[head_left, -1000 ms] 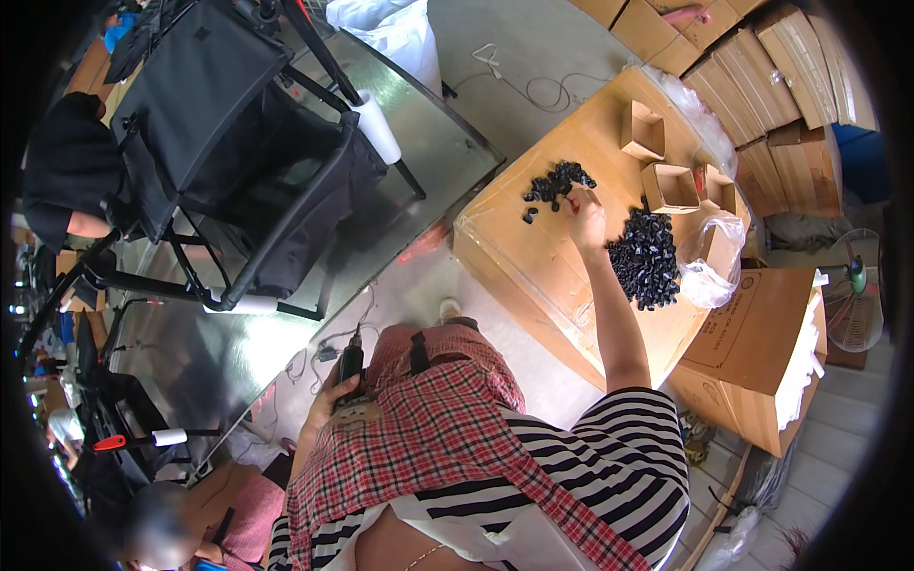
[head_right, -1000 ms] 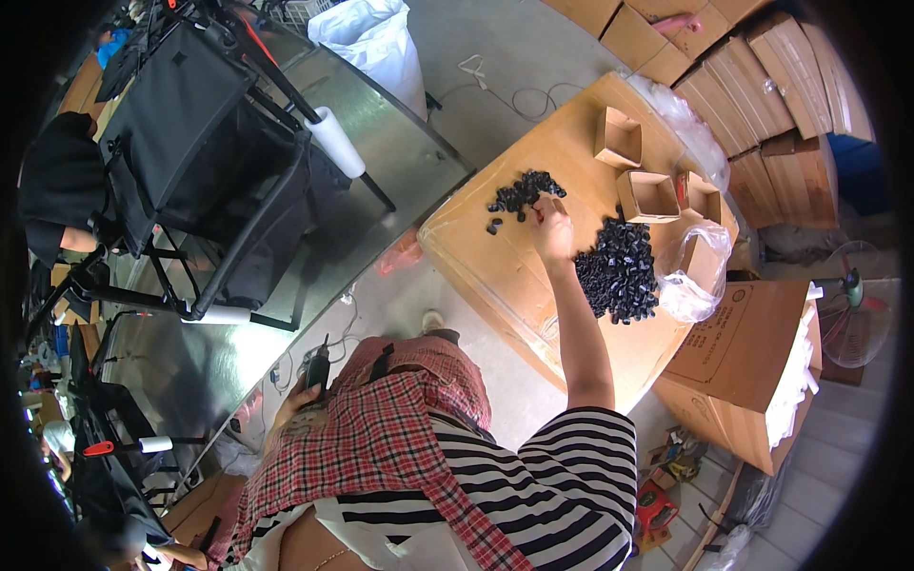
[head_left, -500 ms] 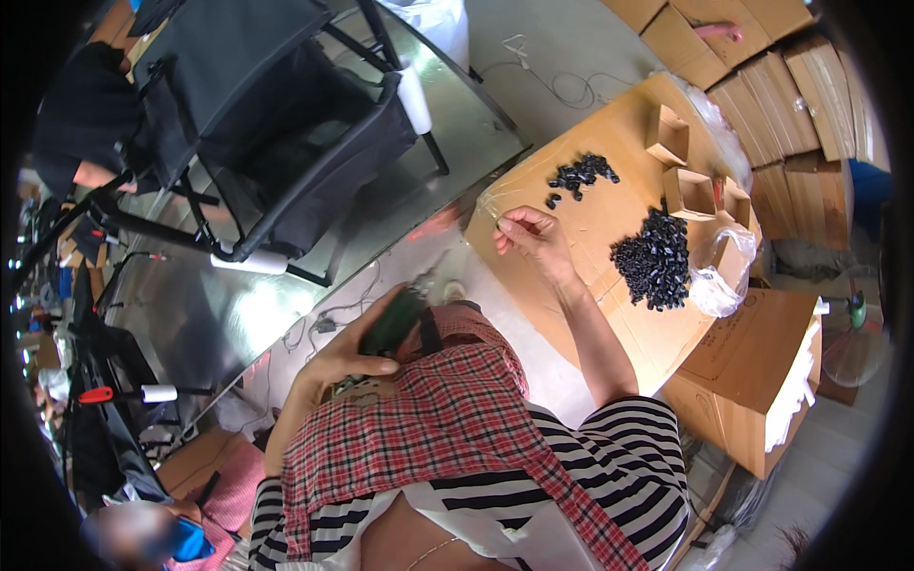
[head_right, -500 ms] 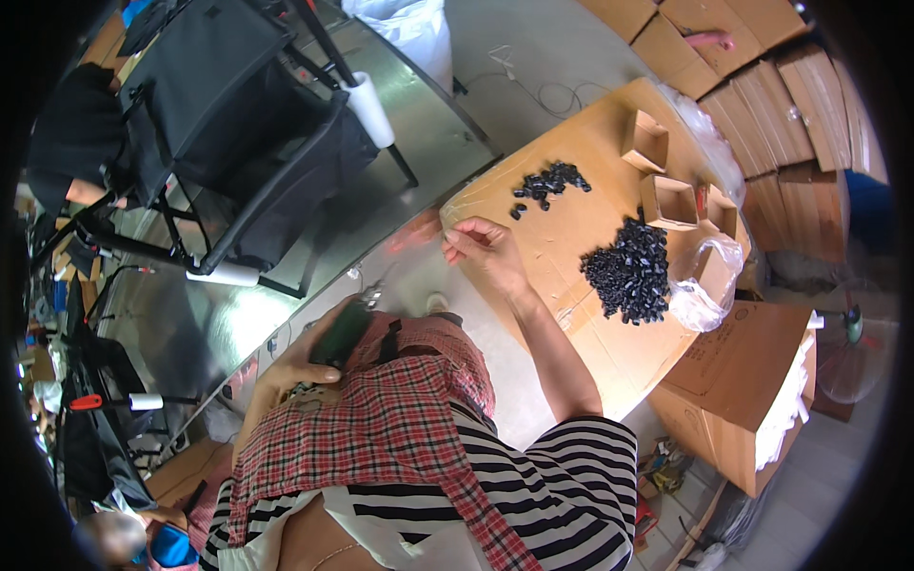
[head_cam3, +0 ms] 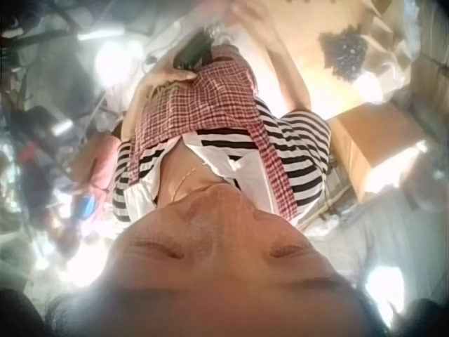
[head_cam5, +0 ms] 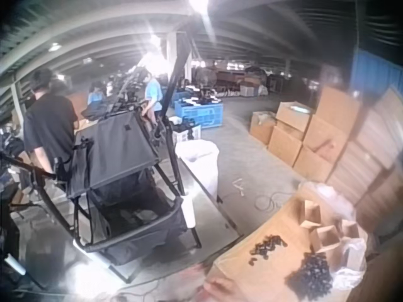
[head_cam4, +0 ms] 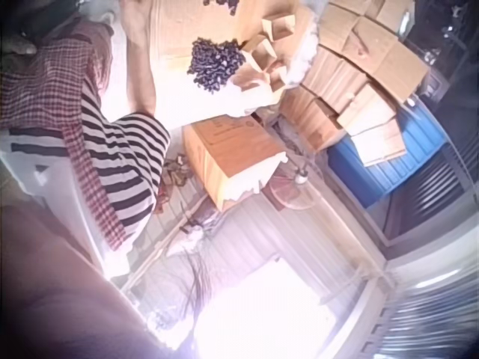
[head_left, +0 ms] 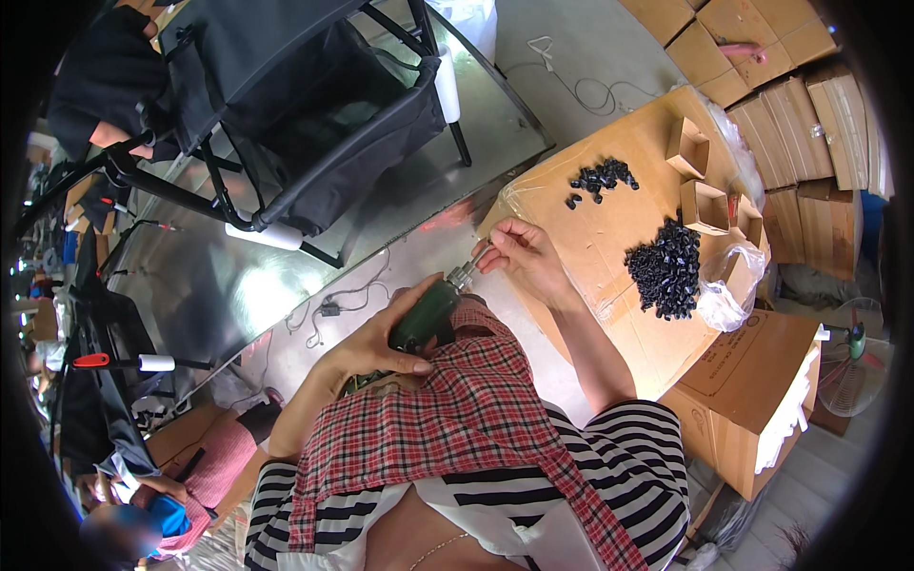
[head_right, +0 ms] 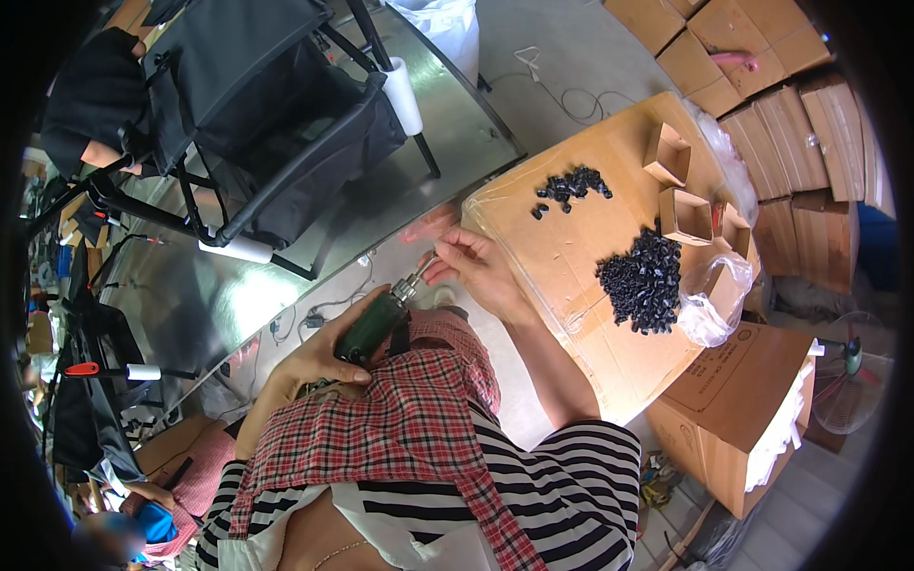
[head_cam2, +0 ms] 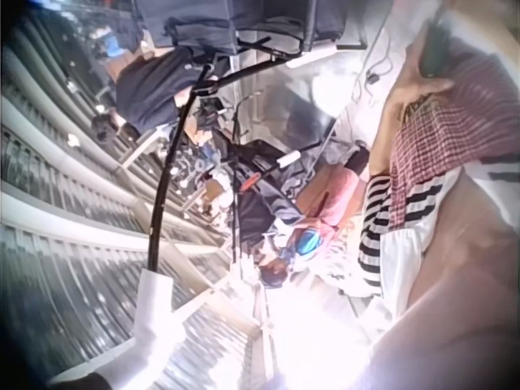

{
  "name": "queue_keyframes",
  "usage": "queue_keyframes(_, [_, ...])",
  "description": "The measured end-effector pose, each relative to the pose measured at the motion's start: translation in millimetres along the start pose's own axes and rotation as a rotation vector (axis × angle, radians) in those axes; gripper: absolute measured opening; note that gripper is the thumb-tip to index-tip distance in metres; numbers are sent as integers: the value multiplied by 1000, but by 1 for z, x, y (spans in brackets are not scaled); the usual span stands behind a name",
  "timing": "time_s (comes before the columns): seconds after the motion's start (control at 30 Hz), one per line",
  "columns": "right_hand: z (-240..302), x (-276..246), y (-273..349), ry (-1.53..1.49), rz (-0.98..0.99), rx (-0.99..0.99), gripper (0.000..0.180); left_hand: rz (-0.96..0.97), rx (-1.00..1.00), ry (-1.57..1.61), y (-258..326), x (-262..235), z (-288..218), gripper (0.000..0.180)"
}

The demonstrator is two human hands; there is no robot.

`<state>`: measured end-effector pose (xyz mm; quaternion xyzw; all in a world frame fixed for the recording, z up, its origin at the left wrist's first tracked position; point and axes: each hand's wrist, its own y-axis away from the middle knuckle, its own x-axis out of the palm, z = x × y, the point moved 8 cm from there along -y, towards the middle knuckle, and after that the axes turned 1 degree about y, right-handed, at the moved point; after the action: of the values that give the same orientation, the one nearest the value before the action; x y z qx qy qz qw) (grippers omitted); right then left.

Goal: The person uses a handheld electric screwdriver to attach black fabric bags to metal frames on a factory assembly line. They repeatedly pick up fasteners, align the bags, and drive screws into the frame joints before moving the completed units down the line.

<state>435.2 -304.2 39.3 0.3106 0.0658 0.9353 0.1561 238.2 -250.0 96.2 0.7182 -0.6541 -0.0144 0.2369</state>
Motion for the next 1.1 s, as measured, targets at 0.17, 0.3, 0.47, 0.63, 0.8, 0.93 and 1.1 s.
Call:
queue_keyframes(0.17, [0, -3, 1, 132, -12, 14, 17, 1, -5, 2, 0, 1, 0, 111])
queue_keyframes(0.3, [-2, -5, 5, 249, -43, 90, 20, -14, 20, 16, -2, -1, 7, 112])
queue_keyframes(0.47, [10, -51, 4, 511, -247, -140, 19, 0, 16, 134, 0, 0, 4, 112])
queue_keyframes(0.63, [45, -142, 15, 1705, -635, -504, 12, -40, 67, 138, 3, -10, -1, 113])
queue_keyframes(0.8, [32, -167, 7, 1892, -662, -511, 16, -173, 73, 105, 8, -21, -13, 122])
queue_keyframes(0.93, [66, -118, -11, 1334, -617, -500, 15, -123, 148, 118, 15, -24, -27, 115])
queue_keyframes(1.1, [135, 53, -50, 574, -179, -675, 25, -169, 276, 179, 31, -10, -79, 117])
